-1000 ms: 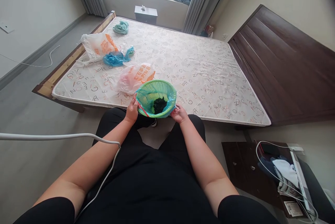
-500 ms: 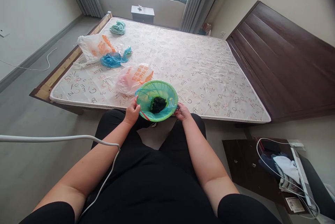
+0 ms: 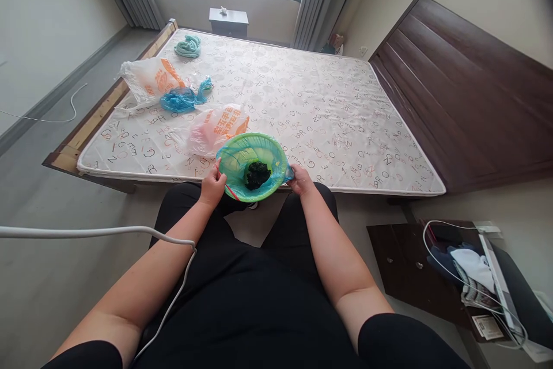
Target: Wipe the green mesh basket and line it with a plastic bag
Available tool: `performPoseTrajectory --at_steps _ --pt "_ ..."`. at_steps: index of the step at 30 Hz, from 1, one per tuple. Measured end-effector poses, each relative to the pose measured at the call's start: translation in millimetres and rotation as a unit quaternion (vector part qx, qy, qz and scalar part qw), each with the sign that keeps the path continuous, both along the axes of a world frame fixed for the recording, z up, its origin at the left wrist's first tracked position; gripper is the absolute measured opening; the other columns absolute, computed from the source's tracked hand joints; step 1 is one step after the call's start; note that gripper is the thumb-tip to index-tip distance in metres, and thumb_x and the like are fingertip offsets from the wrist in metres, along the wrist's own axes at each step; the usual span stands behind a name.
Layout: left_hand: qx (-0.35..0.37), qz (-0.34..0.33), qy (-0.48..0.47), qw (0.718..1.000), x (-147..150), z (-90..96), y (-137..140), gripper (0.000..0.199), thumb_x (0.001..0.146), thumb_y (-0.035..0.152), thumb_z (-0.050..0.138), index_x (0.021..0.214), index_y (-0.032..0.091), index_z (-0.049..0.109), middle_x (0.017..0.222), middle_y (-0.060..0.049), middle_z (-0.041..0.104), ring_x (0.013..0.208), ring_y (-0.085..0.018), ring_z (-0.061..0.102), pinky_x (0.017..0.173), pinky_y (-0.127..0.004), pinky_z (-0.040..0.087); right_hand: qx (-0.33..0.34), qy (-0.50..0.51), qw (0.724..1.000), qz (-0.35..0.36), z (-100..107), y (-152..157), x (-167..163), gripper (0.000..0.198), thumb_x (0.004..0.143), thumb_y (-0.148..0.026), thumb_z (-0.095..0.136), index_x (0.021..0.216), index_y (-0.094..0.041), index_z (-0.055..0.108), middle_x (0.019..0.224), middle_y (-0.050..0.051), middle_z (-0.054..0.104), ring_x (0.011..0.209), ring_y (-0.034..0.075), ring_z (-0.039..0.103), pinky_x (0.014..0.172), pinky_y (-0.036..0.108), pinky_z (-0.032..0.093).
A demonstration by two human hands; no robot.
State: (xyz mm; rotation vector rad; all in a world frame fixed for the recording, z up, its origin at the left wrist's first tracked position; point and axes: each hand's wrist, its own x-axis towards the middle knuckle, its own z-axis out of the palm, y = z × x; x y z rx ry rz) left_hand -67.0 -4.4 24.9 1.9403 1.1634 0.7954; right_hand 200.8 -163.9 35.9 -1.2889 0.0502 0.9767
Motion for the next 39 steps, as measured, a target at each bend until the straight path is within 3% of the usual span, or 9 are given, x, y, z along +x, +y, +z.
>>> performPoseTrajectory --at_steps 8,13,19,27,34,37,39 --pt "-0.004 -0.007 0.0 1.0 -1.3 0.0 3.6 0.061 0.081 0.024 0.056 0.141 0.016 0.066 0.066 0.003 0.047 0.066 -0.018 0.052 0.08 -0.034 0.052 -0.004 0.01 1.0 0.008 13.2 -1.3 10.5 0.016 0.077 -0.012 0.062 0.091 -0.02 0.061 0.063 -0.004 0.061 0.054 0.013 0.056 0.047 0.022 0.046" --pt "-0.014 0.002 0.018 1.0 -6.3 3.0 14.6 0.063 0.079 0.024 0.052 0.14 0.017 0.068 0.065 0.002 0.044 0.065 -0.018 0.049 0.076 -0.033 0.049 0.039 0.074 0.991 0.104 22.7 -4.3 8.1 0.01 0.078 -0.017 0.063 0.086 -0.02 0.058 0.067 -0.002 0.063 0.055 0.013 0.057 0.052 0.026 0.054" --pt "0.002 -0.045 0.034 0.998 -13.8 6.7 21.8 0.06 0.08 0.028 0.052 0.136 0.016 0.071 0.061 0.004 0.038 0.059 -0.015 0.042 0.069 -0.03 0.045 -0.069 0.021 0.984 0.165 24.7 -5.4 -4.3 0.007 0.078 -0.016 0.065 0.08 -0.018 0.059 0.06 0.001 0.061 0.052 0.018 0.059 0.05 0.034 0.055" --pt "0.059 -0.096 0.081 0.99 -14.0 6.2 20.1 0.053 0.081 0.023 0.055 0.129 0.015 0.074 0.058 0.005 0.036 0.056 -0.013 0.04 0.063 -0.026 0.044 -0.078 -0.078 0.993 0.044 21.6 -1.3 3.3 0.019 0.074 -0.011 0.066 0.084 -0.022 0.053 0.067 -0.004 0.061 0.06 0.012 0.059 0.06 0.025 0.055" --pt "0.097 -0.121 0.082 0.984 -15.2 3.9 21.6 0.05 0.083 0.021 0.053 0.127 0.014 0.075 0.058 0.004 0.04 0.055 -0.013 0.04 0.061 -0.025 0.043 -0.056 -0.086 0.993 0.054 21.3 2.2 7.4 0.016 0.072 -0.017 0.066 0.085 -0.021 0.057 0.066 -0.003 0.058 0.058 0.013 0.055 0.054 0.024 0.046" --pt "0.11 -0.134 0.08 0.982 -14.9 3.1 20.9 0.05 0.084 0.02 0.054 0.13 0.014 0.074 0.058 0.005 0.038 0.054 -0.012 0.04 0.06 -0.025 0.042 -0.104 -0.184 0.97 0.119 23.5 2.1 8.4 0.02 0.072 -0.024 0.074 0.089 -0.02 0.063 0.07 -0.001 0.062 0.058 0.013 0.054 0.052 0.025 0.041" --pt "0.119 -0.136 0.081 0.98 -14.1 2.2 20.2 0.05 0.085 0.02 0.054 0.13 0.014 0.074 0.058 0.005 0.037 0.055 -0.012 0.042 0.061 -0.025 0.043 -0.154 -0.283 0.929 0.184 25.3 2.4 9.6 0.022 0.073 -0.027 0.076 0.091 -0.021 0.065 0.069 -0.002 0.062 0.056 0.012 0.049 0.053 0.025 0.037"
